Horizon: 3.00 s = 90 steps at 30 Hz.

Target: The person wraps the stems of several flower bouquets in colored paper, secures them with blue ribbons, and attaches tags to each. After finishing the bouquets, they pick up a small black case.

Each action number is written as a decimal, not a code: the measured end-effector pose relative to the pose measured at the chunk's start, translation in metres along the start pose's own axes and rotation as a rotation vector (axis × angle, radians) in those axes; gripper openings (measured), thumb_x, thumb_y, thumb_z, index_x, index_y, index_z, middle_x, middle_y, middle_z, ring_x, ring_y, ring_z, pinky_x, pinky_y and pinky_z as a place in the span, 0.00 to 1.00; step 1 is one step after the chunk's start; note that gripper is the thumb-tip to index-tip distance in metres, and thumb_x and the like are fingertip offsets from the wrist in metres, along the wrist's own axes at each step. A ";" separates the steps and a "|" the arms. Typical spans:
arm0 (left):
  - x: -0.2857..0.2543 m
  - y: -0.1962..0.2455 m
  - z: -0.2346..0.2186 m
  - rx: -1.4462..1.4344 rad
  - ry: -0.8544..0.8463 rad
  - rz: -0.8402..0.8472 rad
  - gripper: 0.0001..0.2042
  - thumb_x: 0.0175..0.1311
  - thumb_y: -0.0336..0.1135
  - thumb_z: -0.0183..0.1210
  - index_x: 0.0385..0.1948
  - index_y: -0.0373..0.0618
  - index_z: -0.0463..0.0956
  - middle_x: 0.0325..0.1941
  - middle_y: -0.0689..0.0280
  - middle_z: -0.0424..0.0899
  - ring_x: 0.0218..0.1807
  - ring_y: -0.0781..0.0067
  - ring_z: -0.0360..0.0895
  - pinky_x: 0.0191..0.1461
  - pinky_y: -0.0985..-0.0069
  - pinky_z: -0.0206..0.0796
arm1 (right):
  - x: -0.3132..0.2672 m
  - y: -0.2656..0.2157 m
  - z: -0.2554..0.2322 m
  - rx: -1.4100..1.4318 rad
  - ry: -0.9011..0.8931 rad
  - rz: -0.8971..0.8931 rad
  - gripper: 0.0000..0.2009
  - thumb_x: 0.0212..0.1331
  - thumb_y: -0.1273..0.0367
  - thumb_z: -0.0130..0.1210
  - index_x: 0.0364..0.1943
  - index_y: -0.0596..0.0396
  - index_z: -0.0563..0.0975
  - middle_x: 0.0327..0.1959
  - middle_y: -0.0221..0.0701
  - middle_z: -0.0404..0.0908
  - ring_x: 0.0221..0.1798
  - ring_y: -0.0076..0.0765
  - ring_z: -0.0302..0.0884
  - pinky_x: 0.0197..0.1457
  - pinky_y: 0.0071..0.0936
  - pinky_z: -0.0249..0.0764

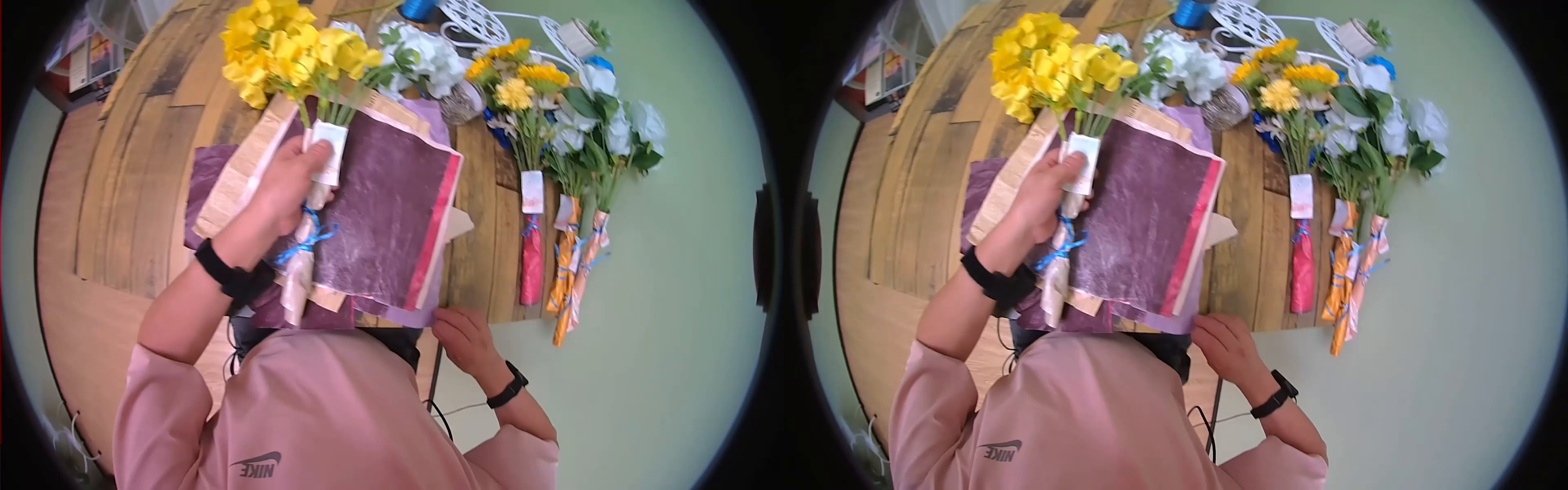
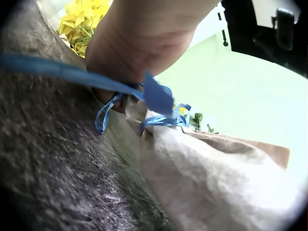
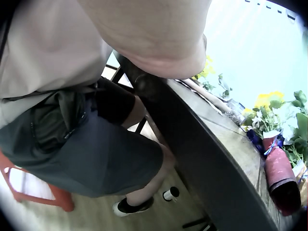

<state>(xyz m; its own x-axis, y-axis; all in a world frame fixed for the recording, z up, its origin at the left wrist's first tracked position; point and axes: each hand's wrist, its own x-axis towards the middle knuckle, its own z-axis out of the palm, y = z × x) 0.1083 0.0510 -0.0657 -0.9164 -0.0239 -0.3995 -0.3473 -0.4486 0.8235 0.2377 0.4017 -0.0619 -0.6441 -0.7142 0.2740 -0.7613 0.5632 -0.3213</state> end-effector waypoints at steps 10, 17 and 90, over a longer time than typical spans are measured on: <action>-0.002 0.004 -0.001 0.034 0.011 0.001 0.11 0.71 0.41 0.53 0.44 0.45 0.71 0.32 0.69 0.79 0.28 0.78 0.75 0.30 0.79 0.70 | 0.071 0.013 -0.039 0.721 0.297 0.851 0.07 0.61 0.76 0.58 0.42 0.63 0.80 0.32 0.30 0.83 0.34 0.21 0.78 0.40 0.19 0.76; -0.002 0.004 -0.005 0.032 0.007 0.025 0.11 0.72 0.41 0.52 0.45 0.45 0.71 0.29 0.70 0.76 0.25 0.80 0.74 0.26 0.81 0.69 | 0.163 0.023 -0.050 0.884 0.042 0.668 0.11 0.67 0.73 0.51 0.49 0.62 0.77 0.40 0.29 0.82 0.42 0.20 0.77 0.47 0.19 0.74; 0.014 -0.014 -0.026 0.346 0.236 0.256 0.13 0.66 0.38 0.60 0.43 0.37 0.72 0.32 0.69 0.77 0.33 0.83 0.72 0.34 0.80 0.66 | 0.344 0.024 0.030 0.360 -0.158 -0.112 0.05 0.59 0.76 0.52 0.39 0.59 0.75 0.34 0.42 0.79 0.40 0.51 0.79 0.43 0.40 0.73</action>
<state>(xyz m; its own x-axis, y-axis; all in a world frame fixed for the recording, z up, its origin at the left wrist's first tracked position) 0.1053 0.0334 -0.0931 -0.9248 -0.3143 -0.2142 -0.1992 -0.0796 0.9767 0.0000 0.1565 -0.0026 -0.5173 -0.8341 0.1916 -0.7331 0.3165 -0.6019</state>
